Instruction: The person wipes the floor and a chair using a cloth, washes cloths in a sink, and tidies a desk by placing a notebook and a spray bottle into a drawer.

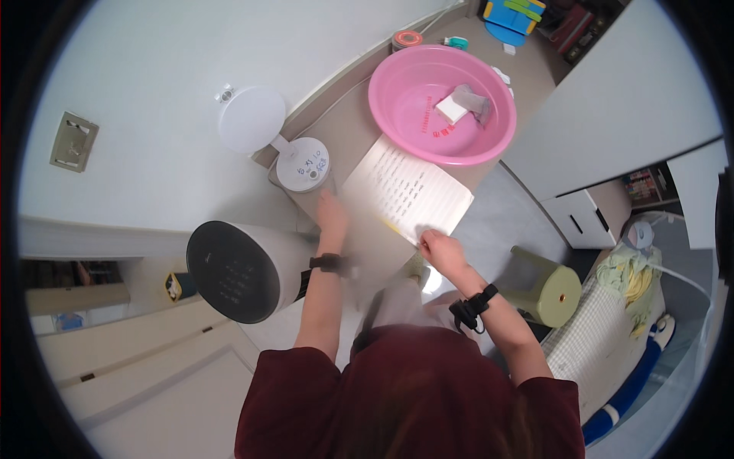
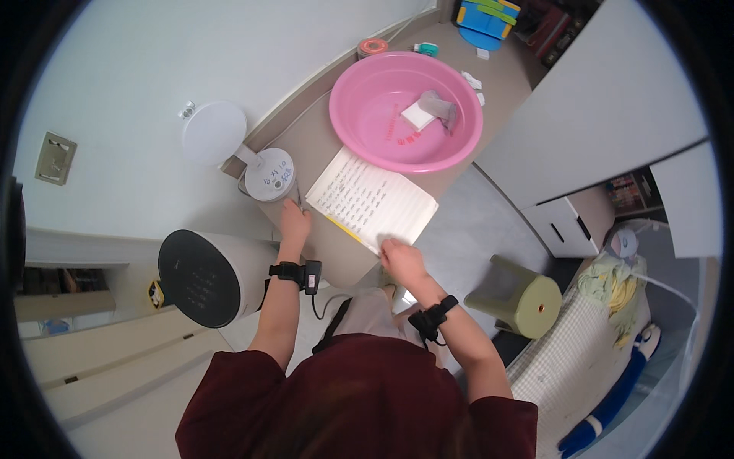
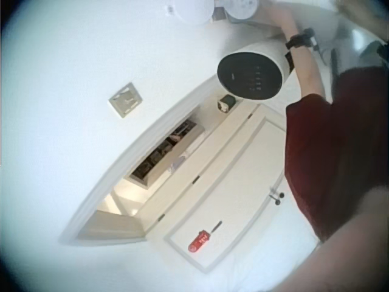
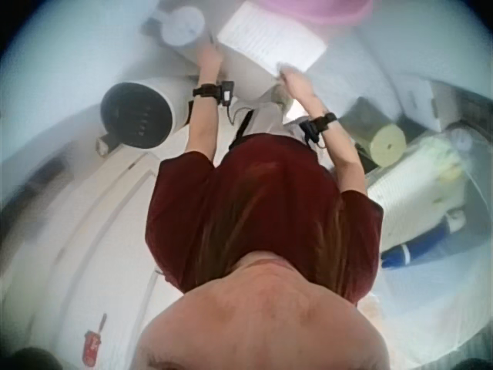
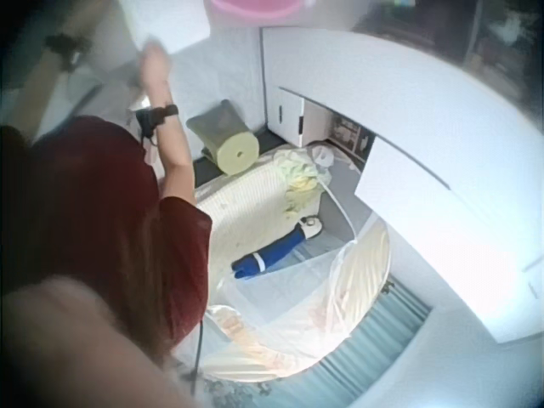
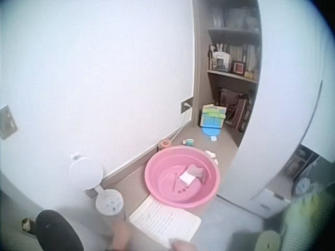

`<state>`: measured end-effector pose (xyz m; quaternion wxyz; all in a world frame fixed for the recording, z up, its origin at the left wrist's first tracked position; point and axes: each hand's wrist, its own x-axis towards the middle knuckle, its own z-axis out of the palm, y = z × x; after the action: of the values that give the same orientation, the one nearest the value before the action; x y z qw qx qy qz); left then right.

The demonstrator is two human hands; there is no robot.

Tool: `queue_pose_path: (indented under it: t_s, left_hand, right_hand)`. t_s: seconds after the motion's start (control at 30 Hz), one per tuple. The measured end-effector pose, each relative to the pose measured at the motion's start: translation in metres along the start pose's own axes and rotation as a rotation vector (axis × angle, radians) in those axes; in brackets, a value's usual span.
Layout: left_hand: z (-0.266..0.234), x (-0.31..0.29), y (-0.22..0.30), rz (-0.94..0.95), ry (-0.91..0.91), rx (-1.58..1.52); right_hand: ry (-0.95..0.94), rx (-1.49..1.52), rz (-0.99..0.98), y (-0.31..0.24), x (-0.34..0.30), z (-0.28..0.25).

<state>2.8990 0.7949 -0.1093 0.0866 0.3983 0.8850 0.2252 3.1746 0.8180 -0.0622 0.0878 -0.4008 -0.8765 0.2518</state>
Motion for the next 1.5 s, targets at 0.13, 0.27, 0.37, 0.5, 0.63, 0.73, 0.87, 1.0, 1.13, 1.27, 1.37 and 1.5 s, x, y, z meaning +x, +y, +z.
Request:
queue_pose_path:
  t_s: [0.13, 0.27, 0.37, 0.5, 0.63, 0.73, 0.87, 1.0, 1.13, 1.27, 1.37, 1.5]
  left_hand:
    - [-0.016, 0.000, -0.001, -0.046, -0.068, -0.045]
    - [-0.033, -0.008, 0.035, -0.074, 0.023, -0.151]
    - [-0.010, 0.011, 0.036, 0.200, 0.216, -0.085]
    - [0.010, 0.050, 0.075, 0.210, 0.019, -0.255]
    - [0.020, 0.050, 0.077, 0.146, -0.109, -0.304]
    - [0.024, 0.029, 0.088, 0.228, -0.048, -0.297]
    - [0.023, 0.006, 0.091, 0.086, -0.050, -0.329]
    - [0.018, -0.010, 0.094, -0.041, -0.131, -0.367]
    - [0.021, -0.028, 0.089, 0.040, -0.106, -0.328]
    - [0.020, -0.027, 0.085, -0.111, -0.038, -0.397]
    - [0.008, -0.016, 0.091, -0.001, -0.079, -0.314]
    - [0.014, -0.006, 0.076, 0.182, -0.021, -0.250]
  right_hand:
    - [-0.078, 0.076, -0.057, 0.006, 0.026, -0.013]
    - [-0.253, 0.205, -0.082, 0.026, 0.040, -0.033]
    - [-0.370, 0.328, 0.029, 0.041, 0.045, -0.058]
    - [0.005, 0.177, 0.163, 0.104, 0.048, -0.072]
    - [0.003, 0.339, 0.103, 0.132, 0.065, -0.074]
    - [-0.179, 0.315, 0.134, 0.134, 0.069, -0.072]
    - [-0.496, 0.527, 0.413, 0.122, 0.067, -0.079]
    - [-0.648, 0.247, 0.109, 0.125, 0.056, -0.073]
    - [-0.682, 0.385, 0.125, 0.119, 0.053, -0.063]
    - [-0.509, 0.512, -0.095, 0.107, 0.061, -0.055]
    - [-0.566, 0.451, -0.043, 0.094, 0.071, -0.061]
    - [-0.660, 0.315, 0.012, 0.090, 0.066, -0.059]
